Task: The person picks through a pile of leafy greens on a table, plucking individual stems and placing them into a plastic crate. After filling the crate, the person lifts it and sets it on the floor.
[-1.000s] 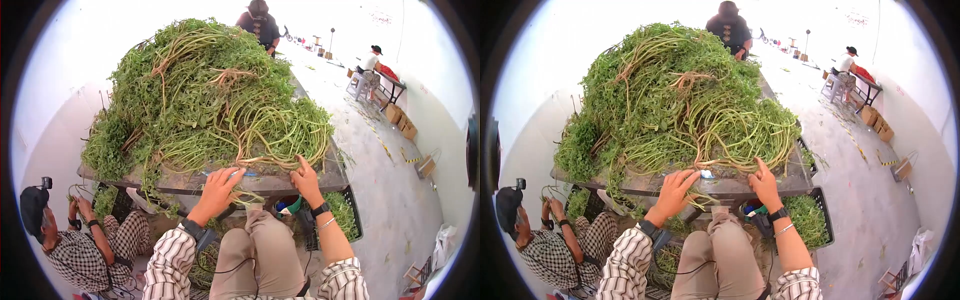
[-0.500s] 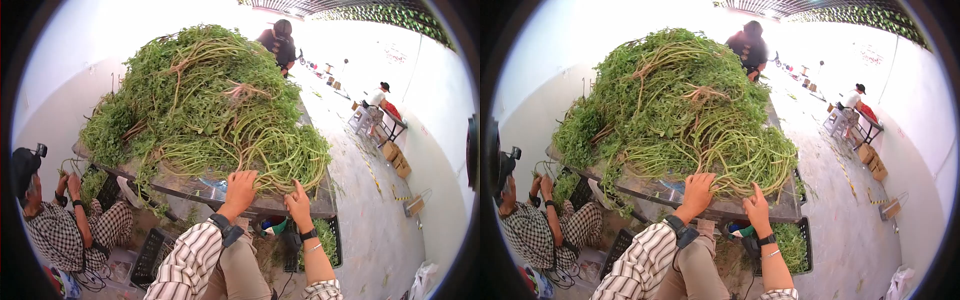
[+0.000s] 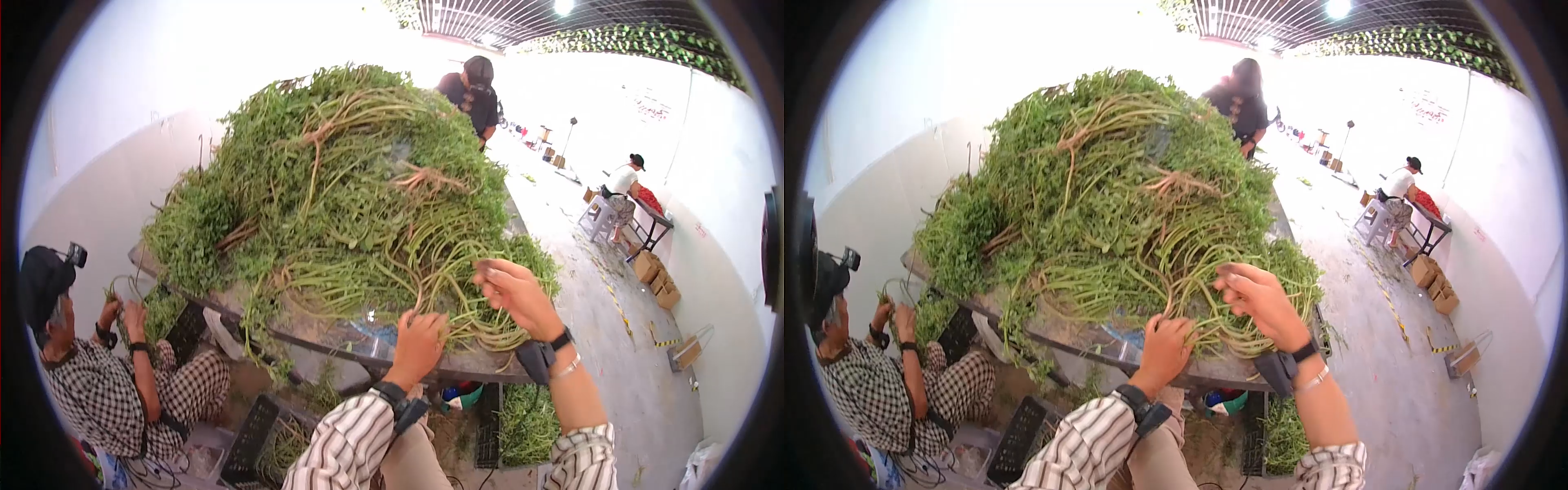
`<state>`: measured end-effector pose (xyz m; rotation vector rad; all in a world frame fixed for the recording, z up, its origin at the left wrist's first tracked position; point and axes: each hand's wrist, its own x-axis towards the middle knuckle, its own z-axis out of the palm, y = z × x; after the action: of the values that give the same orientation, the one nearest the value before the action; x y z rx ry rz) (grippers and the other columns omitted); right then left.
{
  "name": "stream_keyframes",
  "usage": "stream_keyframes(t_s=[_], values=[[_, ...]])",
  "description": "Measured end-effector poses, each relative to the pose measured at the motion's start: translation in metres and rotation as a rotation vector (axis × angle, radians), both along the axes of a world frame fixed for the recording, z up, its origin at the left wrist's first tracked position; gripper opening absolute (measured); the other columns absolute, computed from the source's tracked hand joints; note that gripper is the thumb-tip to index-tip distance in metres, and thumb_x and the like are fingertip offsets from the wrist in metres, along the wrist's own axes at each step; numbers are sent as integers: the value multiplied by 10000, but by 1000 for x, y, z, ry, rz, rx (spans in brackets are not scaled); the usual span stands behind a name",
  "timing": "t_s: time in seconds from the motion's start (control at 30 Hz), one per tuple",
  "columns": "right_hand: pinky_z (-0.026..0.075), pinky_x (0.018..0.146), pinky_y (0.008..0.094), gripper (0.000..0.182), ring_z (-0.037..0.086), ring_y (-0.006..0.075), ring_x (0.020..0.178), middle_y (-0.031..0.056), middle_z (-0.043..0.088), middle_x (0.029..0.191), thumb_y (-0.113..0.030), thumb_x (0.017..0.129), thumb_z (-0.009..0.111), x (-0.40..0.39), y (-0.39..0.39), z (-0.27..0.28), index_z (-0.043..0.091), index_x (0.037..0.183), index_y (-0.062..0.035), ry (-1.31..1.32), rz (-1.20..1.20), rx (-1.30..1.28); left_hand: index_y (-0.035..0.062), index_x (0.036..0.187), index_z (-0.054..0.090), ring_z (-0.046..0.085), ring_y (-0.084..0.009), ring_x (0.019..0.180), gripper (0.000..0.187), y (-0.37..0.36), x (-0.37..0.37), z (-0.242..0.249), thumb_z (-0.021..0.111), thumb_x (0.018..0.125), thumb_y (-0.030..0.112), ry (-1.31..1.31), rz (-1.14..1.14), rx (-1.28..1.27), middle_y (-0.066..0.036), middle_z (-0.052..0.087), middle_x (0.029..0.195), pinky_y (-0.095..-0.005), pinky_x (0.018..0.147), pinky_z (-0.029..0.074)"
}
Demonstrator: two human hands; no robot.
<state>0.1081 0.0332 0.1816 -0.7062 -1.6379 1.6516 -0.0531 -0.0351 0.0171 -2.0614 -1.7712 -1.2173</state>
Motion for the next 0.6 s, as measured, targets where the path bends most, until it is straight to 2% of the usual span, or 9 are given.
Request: stream_keyframes(t_s=[0.13,0.2,0.23,0.33,0.4,0.5,0.53,0.6], values=[[510,668,251,302,580,116,829,65,582,994,-107,944,531,-35,53,-10,518,1197,57,20,21,-46,114,1198,580,516,-230,1072,313,-1,0,-1,587,900,207,48,24,-48,-53,587,1099,-450,1051,263],[555,692,303,171,619,161,840,84,599,986,-67,955,507,-42,82,-26,543,1096,22,-62,-138,-186,123,1219,567,511,-224,1076,341,-2,0,-2,602,890,205,44,23,-39,-47,580,1115,-446,1057,258],[568,701,331,110,631,184,842,95,598,978,-70,951,517,-41,96,-37,541,1023,9,-35,-138,-228,128,1227,563,512,-220,1072,355,-3,0,0,609,884,209,52,20,-56,-43,577,1120,-444,1054,260],[570,680,334,185,625,197,841,84,560,965,-69,927,543,-46,103,-45,514,1067,48,-13,-142,-267,130,1238,559,514,-213,1067,380,-1,-1,0,624,872,210,47,12,-50,-36,571,1123,-438,1047,265],[580,682,335,153,636,227,857,112,560,981,-60,926,534,-51,110,-54,507,1035,44,17,-116,-327,128,1240,558,515,-208,1066,390,-6,-2,-4,631,866,209,31,17,-54,-34,568,1122,-433,1042,268],[588,700,357,111,636,264,858,174,563,1044,-54,926,525,-65,121,-57,491,1000,23,195,-151,-416,117,1233,558,514,-202,1068,386,-4,-2,3,630,864,202,22,-3,-16,-31,569,1105,-427,1035,274],[588,700,357,111,636,264,858,174,563,1044,-54,926,525,-66,122,-59,491,1000,23,190,-145,-425,112,1223,563,516,-201,1065,376,-3,-2,2,632,864,198,10,-4,-17,-29,570,1101,-426,1035,275],[586,728,364,121,634,260,850,155,572,1009,-77,933,533,-68,121,-59,482,1008,3,376,-73,-442,108,1213,568,518,-200,1062,366,-2,0,0,633,863,195,-9,10,-24,-27,572,1098,-426,1034,276]])
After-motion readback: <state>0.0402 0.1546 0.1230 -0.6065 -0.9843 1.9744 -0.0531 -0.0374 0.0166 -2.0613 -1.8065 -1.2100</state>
